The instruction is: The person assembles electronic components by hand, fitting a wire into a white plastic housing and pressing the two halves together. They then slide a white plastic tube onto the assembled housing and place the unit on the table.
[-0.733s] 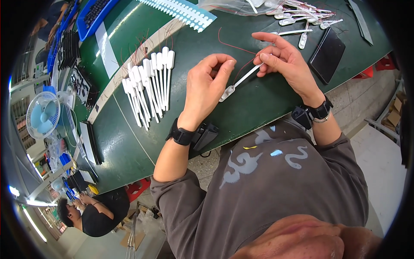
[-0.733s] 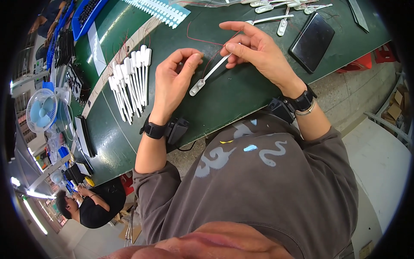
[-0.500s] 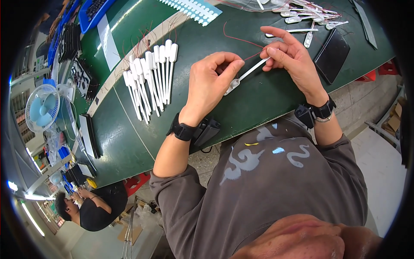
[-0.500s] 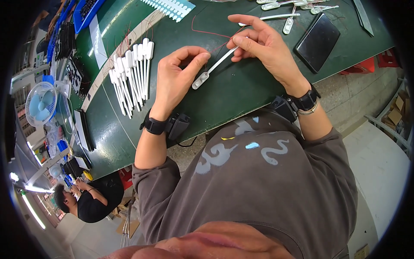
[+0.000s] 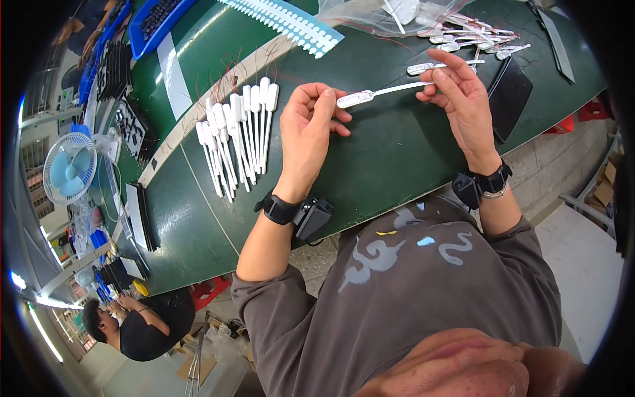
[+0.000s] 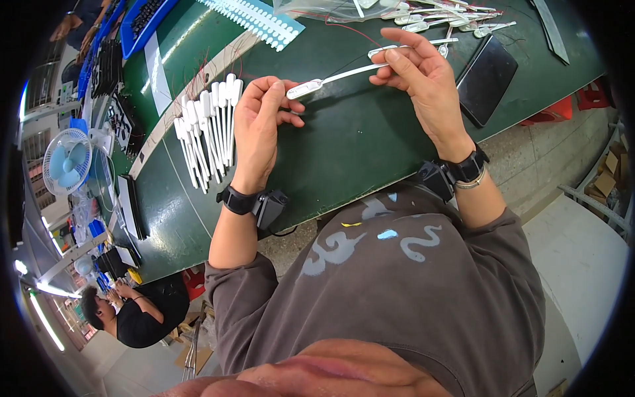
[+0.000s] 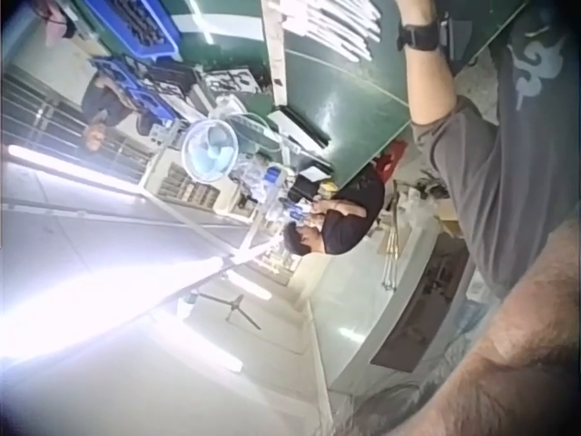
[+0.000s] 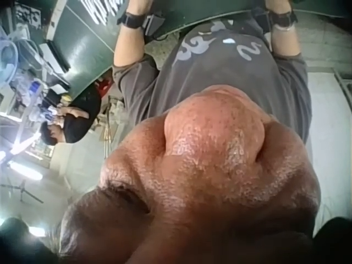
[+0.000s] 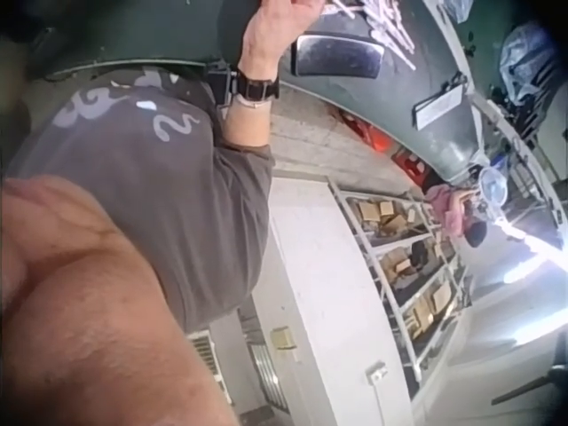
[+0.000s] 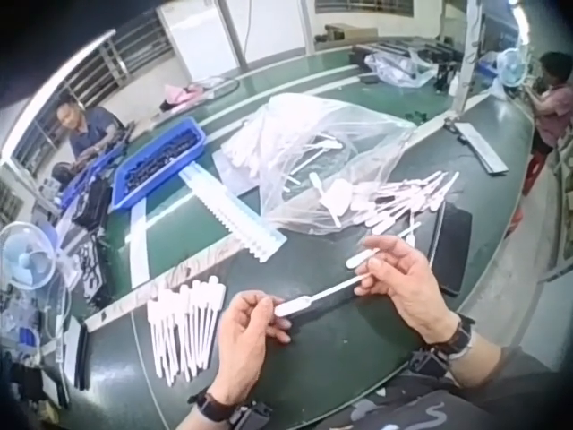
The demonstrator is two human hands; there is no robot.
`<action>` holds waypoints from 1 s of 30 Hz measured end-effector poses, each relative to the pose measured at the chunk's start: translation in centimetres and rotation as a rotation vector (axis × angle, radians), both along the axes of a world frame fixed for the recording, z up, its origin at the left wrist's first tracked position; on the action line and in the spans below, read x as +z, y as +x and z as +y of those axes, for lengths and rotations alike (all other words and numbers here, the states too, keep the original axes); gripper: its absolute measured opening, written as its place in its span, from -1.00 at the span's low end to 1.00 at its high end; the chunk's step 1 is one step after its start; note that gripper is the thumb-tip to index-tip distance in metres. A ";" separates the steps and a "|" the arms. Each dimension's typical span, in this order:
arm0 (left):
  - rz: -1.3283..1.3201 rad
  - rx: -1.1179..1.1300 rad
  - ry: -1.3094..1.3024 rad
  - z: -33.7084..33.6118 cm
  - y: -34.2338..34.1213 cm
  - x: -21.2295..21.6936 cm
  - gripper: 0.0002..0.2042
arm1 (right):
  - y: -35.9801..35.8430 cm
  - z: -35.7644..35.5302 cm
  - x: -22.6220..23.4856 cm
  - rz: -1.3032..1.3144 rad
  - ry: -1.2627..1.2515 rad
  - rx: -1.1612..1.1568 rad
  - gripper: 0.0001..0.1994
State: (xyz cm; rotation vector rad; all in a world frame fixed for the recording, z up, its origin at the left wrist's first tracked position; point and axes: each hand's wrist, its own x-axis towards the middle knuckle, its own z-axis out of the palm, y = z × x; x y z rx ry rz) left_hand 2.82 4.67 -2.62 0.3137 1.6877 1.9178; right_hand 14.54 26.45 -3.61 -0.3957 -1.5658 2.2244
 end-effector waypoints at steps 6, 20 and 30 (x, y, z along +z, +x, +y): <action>-0.064 0.046 0.048 -0.3 -0.6 0.3 -0.82 | 0.2 0.4 -0.6 0.039 0.057 -0.045 -0.73; -0.076 0.085 0.040 -1.1 -2.1 -0.4 -0.79 | 0.3 0.3 -0.6 0.033 0.094 0.005 -0.76; 1.322 0.314 -0.305 -0.8 -2.4 1.3 -0.69 | 0.4 -0.4 0.1 -0.058 0.141 0.223 -0.80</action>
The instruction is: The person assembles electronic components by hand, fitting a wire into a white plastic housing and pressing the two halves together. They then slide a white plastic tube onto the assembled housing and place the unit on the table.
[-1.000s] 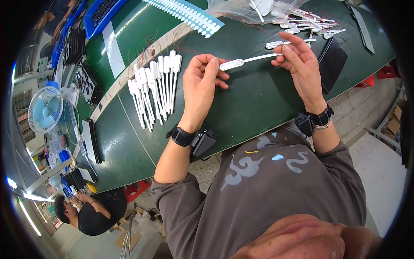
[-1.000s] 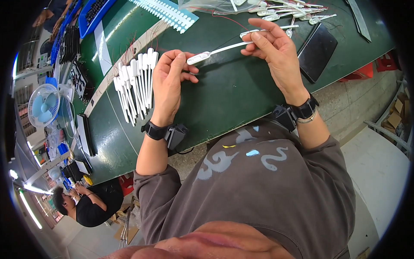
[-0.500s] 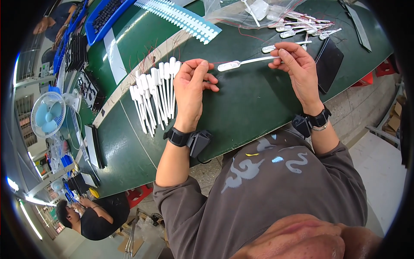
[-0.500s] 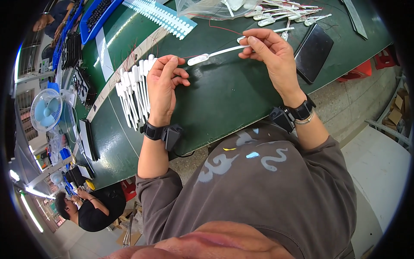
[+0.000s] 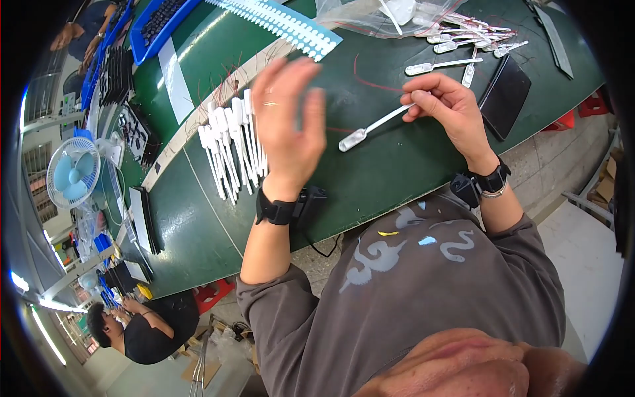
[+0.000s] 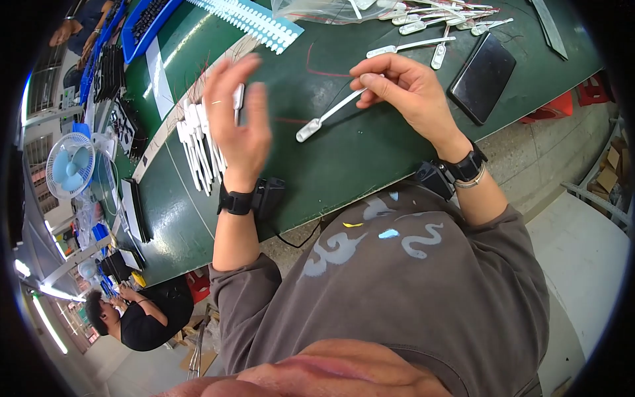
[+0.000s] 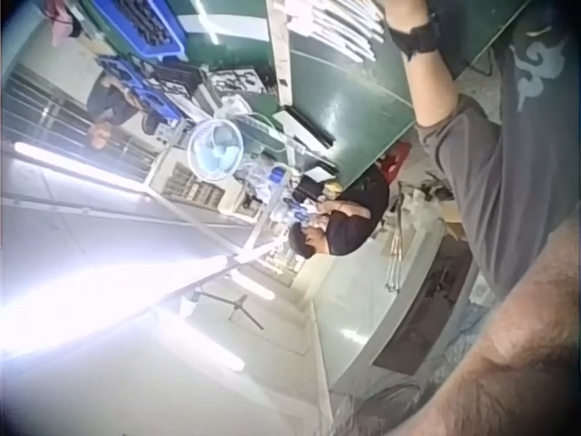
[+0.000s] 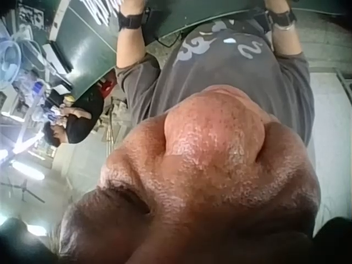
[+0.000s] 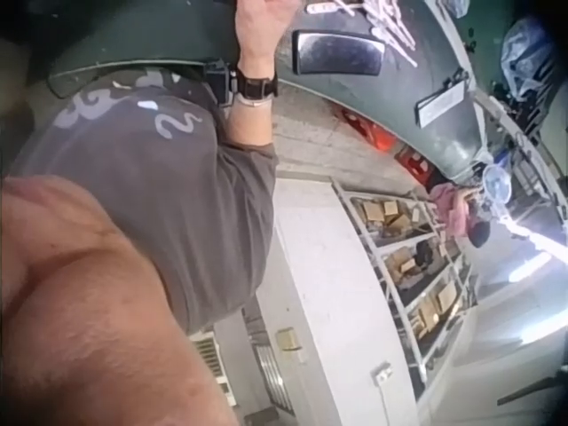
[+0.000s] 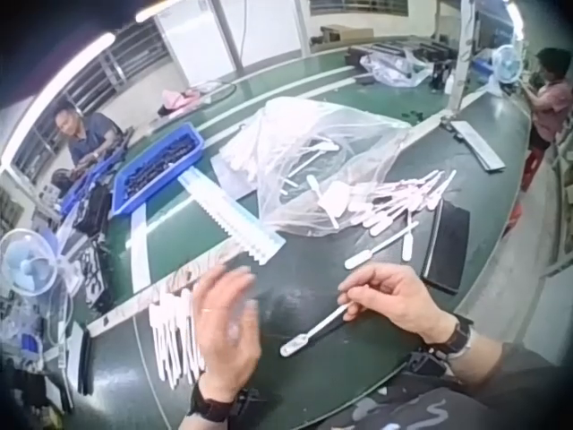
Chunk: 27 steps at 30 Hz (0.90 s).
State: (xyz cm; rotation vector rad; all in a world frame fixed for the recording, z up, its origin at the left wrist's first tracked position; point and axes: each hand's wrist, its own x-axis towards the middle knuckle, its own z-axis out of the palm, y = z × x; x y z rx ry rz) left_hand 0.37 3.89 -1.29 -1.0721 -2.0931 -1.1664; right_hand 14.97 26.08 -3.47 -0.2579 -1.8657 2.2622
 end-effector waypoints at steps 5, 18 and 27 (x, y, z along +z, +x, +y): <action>-0.027 -0.380 -0.276 0.9 1.0 -0.6 -0.81 | 0.2 -0.3 0.2 -0.032 -0.017 0.117 -0.80; -0.474 -0.353 -0.277 0.2 2.0 -1.2 -0.89 | 0.4 0.7 0.0 -0.019 -0.037 -0.047 -0.80; -0.892 -0.340 -0.333 -0.6 1.9 -0.5 -0.83 | 0.3 0.9 -0.3 -0.020 -0.062 -0.087 -0.81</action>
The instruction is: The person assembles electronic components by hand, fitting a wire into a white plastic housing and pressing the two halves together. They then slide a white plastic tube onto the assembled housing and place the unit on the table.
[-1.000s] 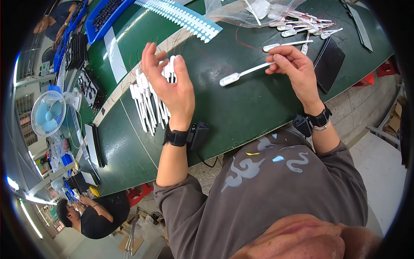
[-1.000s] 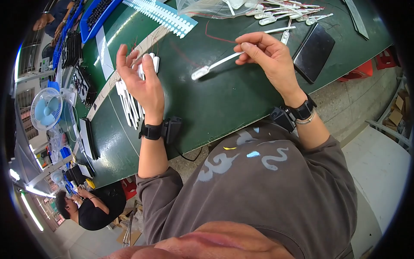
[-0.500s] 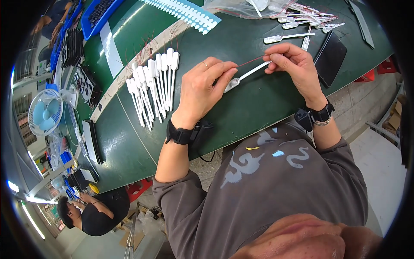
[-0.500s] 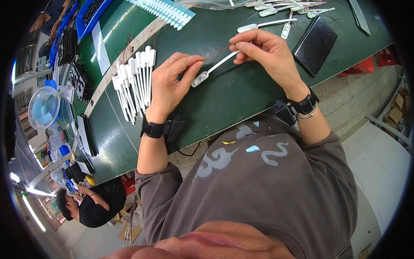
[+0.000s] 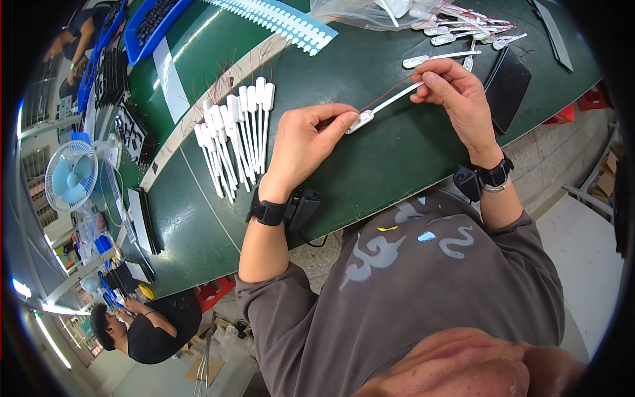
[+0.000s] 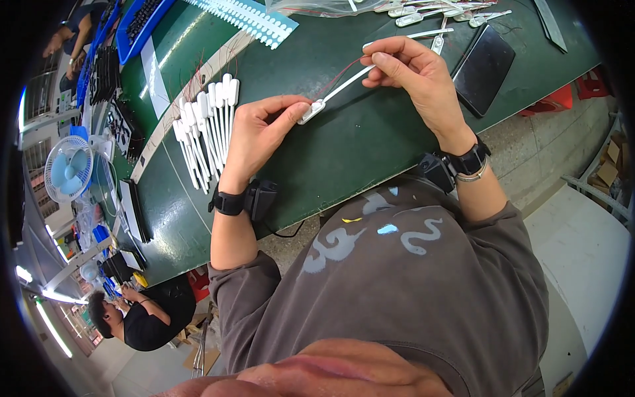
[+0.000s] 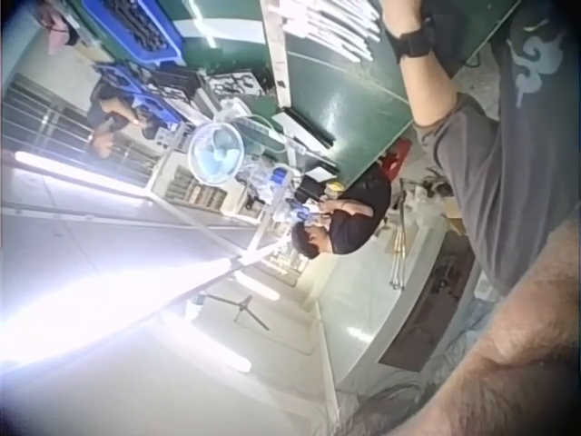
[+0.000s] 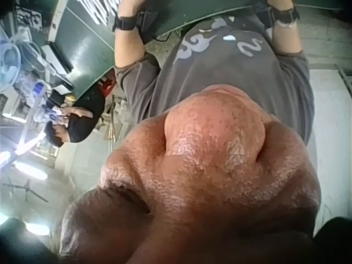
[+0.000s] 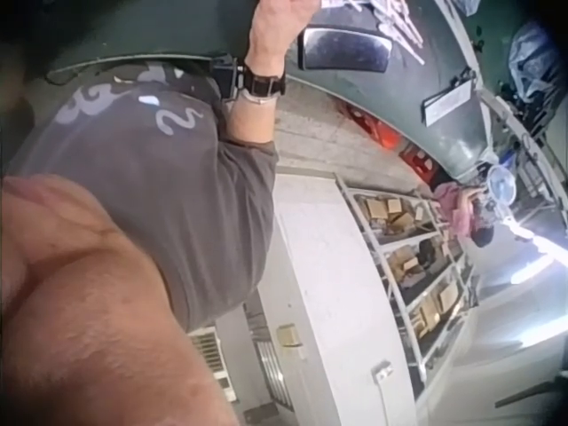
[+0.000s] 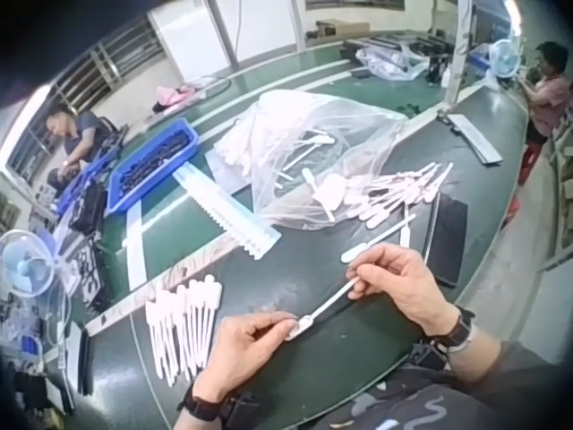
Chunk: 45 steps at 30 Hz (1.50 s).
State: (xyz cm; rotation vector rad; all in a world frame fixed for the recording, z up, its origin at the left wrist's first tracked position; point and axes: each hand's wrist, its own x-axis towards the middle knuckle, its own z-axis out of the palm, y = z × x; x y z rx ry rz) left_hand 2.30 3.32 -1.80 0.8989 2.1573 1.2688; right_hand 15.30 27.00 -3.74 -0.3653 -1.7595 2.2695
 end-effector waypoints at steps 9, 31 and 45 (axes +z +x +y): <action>0.146 -0.030 -0.053 0.0 -0.1 -0.3 -0.86 | 1.3 0.7 0.0 -0.048 0.520 -0.061 -0.86; 0.692 -0.110 -0.009 4.8 3.0 -1.7 -0.90 | 2.7 1.1 -0.9 0.090 1.220 -0.142 -0.85; 0.729 -0.054 -0.042 3.9 3.3 -1.4 -0.94 | 2.5 0.3 -0.2 0.133 1.378 -0.180 -0.81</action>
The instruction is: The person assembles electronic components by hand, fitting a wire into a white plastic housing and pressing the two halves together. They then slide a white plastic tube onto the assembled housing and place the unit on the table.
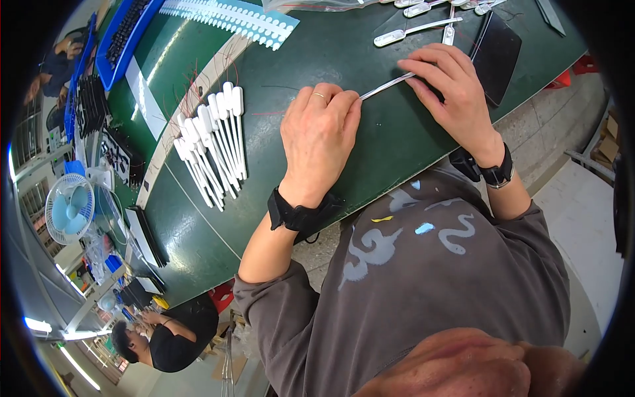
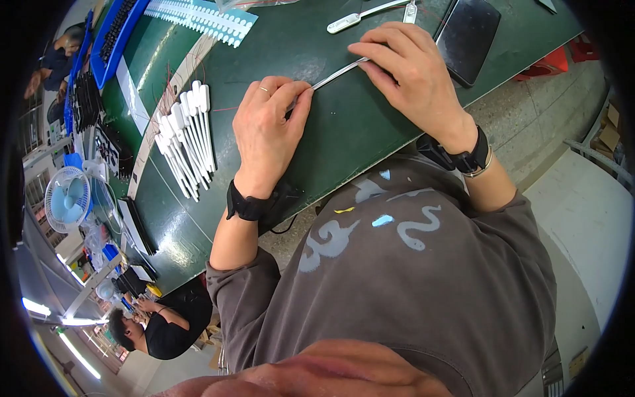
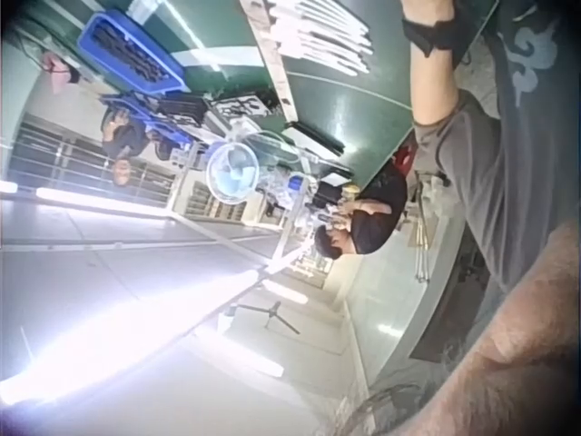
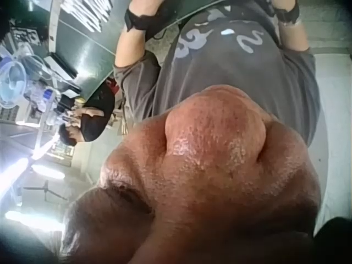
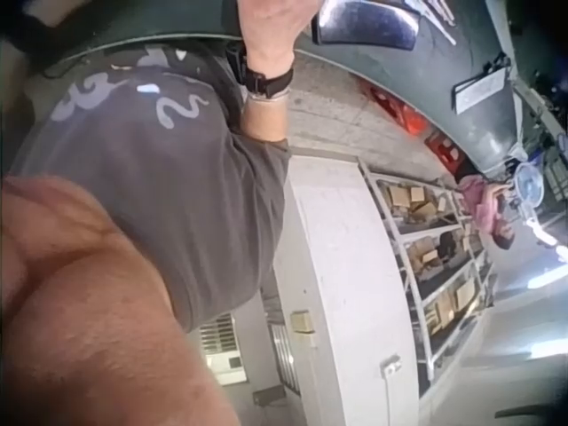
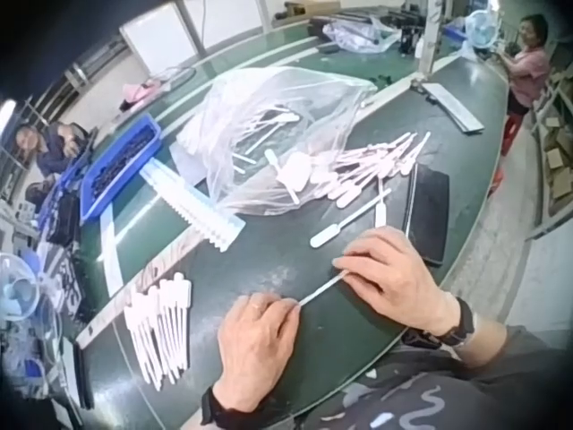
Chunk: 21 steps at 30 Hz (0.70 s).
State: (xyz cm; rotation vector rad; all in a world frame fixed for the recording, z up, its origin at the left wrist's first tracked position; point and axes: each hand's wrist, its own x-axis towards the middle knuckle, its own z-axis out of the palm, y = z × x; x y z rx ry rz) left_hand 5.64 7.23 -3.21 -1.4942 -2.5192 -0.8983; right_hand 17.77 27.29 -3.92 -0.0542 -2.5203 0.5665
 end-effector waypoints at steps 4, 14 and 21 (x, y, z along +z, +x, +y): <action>0.028 -0.010 -0.008 -0.1 0.0 -0.1 -0.93 | -1.2 -1.3 -0.1 0.086 0.038 0.105 -0.78; 0.044 -0.029 0.023 0.0 0.1 -0.3 -0.91 | -1.2 -1.3 -0.7 -0.010 -0.135 0.112 -0.81; 0.049 -0.024 -0.003 -0.4 0.1 -0.3 -0.92 | 0.9 1.5 -0.5 -0.041 -0.208 -0.064 -0.84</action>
